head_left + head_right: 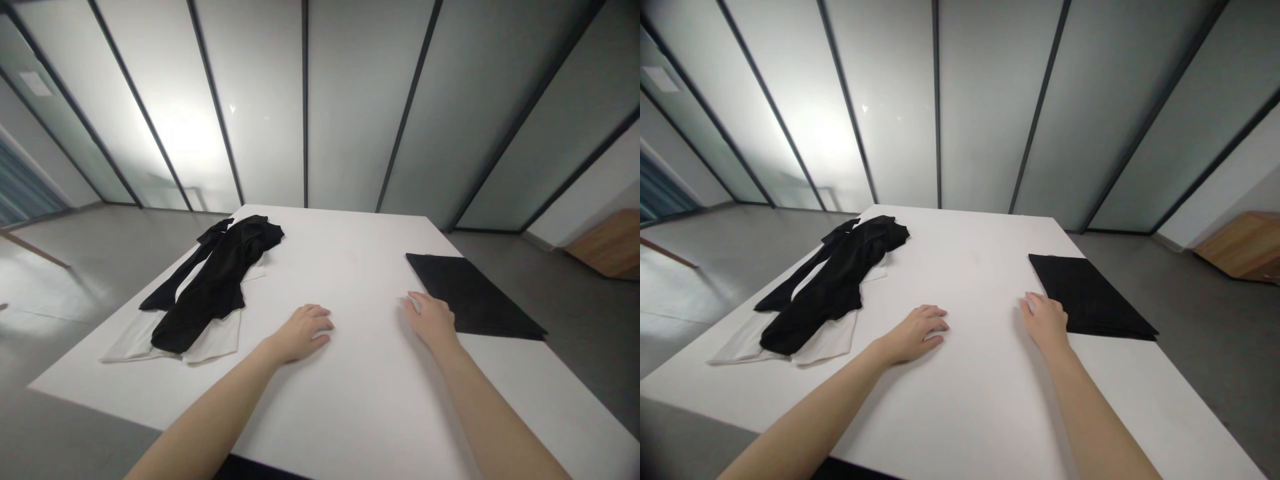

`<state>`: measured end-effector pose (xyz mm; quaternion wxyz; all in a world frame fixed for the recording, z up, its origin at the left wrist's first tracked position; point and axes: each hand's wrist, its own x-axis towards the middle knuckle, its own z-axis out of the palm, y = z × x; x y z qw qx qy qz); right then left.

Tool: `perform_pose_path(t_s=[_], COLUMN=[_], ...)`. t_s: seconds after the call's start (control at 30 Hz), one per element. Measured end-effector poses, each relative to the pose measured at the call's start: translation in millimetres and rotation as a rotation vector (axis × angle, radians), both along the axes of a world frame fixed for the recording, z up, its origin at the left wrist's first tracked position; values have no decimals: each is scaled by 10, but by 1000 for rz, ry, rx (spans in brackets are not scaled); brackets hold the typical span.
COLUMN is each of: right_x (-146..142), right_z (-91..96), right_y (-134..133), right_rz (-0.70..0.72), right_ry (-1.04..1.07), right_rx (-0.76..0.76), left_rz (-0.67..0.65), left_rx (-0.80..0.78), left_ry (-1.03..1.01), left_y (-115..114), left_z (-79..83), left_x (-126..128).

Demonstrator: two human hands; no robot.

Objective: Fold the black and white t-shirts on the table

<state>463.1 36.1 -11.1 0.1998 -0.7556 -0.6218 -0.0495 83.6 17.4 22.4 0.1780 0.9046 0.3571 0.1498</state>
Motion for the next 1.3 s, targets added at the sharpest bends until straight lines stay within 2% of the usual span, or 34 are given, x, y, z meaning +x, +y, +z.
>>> perform_pose_path(t_s=[0.33, 0.5, 0.87, 1.3], right_x=[-54, -178, -351, -417], right_z=[-131, -105, -41, -30], right_y=[9, -48, -134, -161], right_rz=[278, 311, 360, 373], right_ry=[290, 377, 431, 472], right_rx=[113, 76, 49, 3], left_rz=[10, 6, -25, -28], left_rx=[2, -2, -35, -73], left_ry=[-18, -50, -147, -163], left_y=[-42, -56, -78, -83], left_z=[30, 31, -4, 15], left_x=[11, 32, 50, 52])
